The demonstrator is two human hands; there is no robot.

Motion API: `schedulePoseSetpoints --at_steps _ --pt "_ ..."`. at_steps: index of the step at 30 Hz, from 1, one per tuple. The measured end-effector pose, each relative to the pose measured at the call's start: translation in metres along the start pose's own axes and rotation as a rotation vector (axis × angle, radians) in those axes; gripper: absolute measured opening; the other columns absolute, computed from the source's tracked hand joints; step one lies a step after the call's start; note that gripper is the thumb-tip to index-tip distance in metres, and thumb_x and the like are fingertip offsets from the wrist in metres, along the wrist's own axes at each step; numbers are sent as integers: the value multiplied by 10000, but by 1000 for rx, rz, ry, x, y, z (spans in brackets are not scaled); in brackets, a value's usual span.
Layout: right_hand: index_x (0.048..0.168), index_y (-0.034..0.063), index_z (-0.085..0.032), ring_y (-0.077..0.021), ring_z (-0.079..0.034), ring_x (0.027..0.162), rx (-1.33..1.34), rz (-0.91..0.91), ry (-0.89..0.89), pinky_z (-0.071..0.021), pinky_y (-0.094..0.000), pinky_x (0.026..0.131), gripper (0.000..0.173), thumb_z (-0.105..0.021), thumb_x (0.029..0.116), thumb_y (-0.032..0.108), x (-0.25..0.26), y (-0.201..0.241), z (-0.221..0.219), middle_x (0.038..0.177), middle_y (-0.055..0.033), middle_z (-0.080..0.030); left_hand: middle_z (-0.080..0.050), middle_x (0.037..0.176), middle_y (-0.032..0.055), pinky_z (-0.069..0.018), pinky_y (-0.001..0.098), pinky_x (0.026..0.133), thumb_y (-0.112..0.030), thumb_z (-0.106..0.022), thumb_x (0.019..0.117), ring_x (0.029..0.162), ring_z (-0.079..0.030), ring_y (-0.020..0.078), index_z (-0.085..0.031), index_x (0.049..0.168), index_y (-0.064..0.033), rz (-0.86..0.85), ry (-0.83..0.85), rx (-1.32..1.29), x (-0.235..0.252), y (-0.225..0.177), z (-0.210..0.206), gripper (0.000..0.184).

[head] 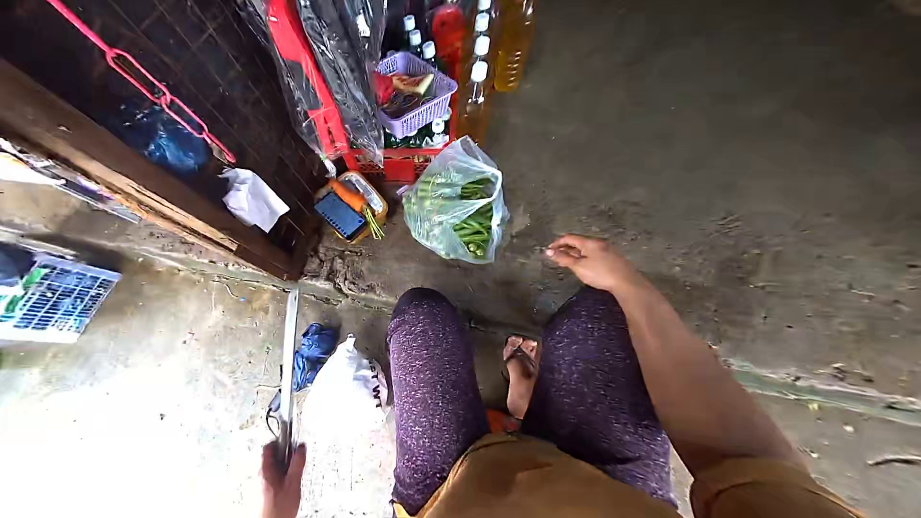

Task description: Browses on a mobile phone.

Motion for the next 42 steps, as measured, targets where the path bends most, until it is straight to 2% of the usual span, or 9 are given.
schedulePoseSetpoints --at_steps 4,14,16,18,20,24,29,34,42 --pt "1231 0 -672 -382 -679 1083 26 0 11 -488 -595 1002 329 -601 1053 268 -1 -1 -2 1168 -241 -696 -634 761 38 -565 340 586 -255 -552 984 604 -620 125 -584 1199 10 -121 228 -326 62 -102 -40 343" --pt "1233 -18 -661 -348 -660 1090 14 28 103 -484 -548 999 355 -582 1062 284 1 9 -10 1175 -239 -679 -589 835 90 -565 299 590 -147 -520 1064 593 -597 147 -535 1219 48 -47 479 -516 214 -270 -202 250" --pt "1245 -19 -655 -344 -656 1082 1 37 134 -480 -547 992 365 -567 1069 287 4 9 -12 1177 -238 -676 -609 911 138 -576 346 669 -184 -549 1058 684 -631 194 -540 1255 56 -77 406 -339 237 -287 -220 310" --pt "1260 -20 -645 -335 -658 1078 -6 39 153 -488 -533 987 375 -565 1068 293 8 8 -14 1179 -230 -675 -651 1165 232 -517 513 927 -293 -623 1019 1050 -650 327 -558 1323 35 -109 285 8 251 -305 -223 451" --pt "1295 -18 -629 -332 -657 1108 -7 32 165 -488 -523 1005 396 -565 1068 300 10 9 -15 1220 -227 -668 -451 1504 299 -293 689 1128 -398 -680 968 1438 -376 460 -479 1457 22 -144 197 269 254 -316 -222 675" --pt "1319 -11 -617 -339 -658 1129 0 42 163 -492 -533 1007 414 -572 1061 310 11 7 -17 1245 -229 -663 -254 1618 319 -245 708 1137 -489 -750 893 1499 -232 501 -347 1557 -12 -213 127 412 247 -316 -220 912" --pt "1297 -24 -625 -352 -675 1063 26 99 104 -517 -537 955 419 -578 1050 311 10 4 -14 1201 -245 -671 -366 1495 390 -329 691 1106 -429 -727 935 1413 -342 548 -402 1459 97 -26 -180 -271 261 -284 -155 810" --pt "1260 -12 -642 -359 -679 1017 38 111 71 -511 -569 920 492 -475 1071 411 12 1 -12 1122 -239 -686 -586 1309 178 -505 426 859 -519 -176 1115 1050 -621 256 -465 1405 -29 306 31 -1015 304 -247 -160 638" --pt "1313 -16 -621 -353 -686 1071 94 25 96 -513 -536 972 613 -279 1114 452 14 1 -13 1198 -237 -682 -592 1006 102 -507 301 684 -322 -374 1131 771 -585 143 -487 1328 -37 211 -44 -1024 320 -255 -165 364"
Point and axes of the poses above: each hand's wrist, its own x-axis towards the middle knuckle, its own z-axis out of the back of the hand, y = z × x, the point moved 7 cm from there along x, towards the middle knuckle
